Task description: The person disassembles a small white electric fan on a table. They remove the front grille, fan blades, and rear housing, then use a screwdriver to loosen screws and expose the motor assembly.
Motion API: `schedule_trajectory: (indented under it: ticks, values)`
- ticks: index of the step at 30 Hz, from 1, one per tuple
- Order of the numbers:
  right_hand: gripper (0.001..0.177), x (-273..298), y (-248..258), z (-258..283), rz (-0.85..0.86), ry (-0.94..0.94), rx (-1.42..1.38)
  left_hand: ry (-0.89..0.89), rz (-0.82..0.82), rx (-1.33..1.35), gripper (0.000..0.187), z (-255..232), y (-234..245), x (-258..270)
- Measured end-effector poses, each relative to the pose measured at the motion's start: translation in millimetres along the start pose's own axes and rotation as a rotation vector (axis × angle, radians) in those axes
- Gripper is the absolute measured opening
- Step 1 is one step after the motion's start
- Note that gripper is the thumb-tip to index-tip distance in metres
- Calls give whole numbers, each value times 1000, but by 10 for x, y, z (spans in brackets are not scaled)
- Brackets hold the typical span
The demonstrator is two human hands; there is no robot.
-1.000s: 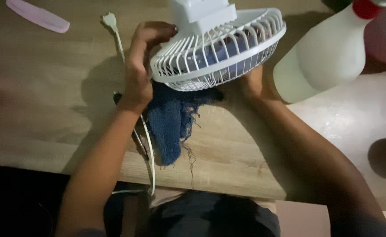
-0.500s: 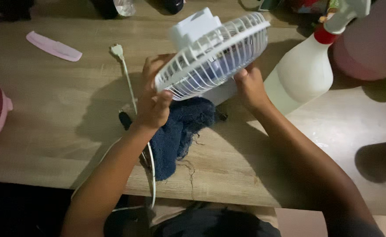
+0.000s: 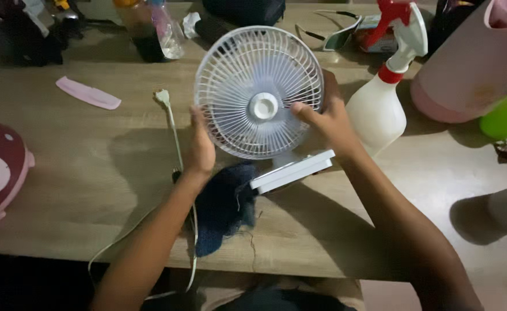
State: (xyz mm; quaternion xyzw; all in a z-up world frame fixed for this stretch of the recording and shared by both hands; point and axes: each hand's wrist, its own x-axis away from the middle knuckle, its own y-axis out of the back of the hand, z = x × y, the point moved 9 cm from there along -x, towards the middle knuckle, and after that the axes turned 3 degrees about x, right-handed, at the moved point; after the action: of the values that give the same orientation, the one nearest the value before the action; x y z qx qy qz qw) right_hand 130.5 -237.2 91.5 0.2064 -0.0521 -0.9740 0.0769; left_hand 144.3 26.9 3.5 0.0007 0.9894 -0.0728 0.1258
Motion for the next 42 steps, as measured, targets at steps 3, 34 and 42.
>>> schedule_trajectory:
  ticks: [3,34,42]
  values:
    - [86,199,162,-338,-92,-170,-97,86,226,-142,96,-80,-188,209]
    - [81,790,242,-135,27,-467,72,-427,116,-1382,57,-421,697,142]
    - [78,1458,-865,839,155,422,1101,-687,-8,-878,29,-663,299,170]
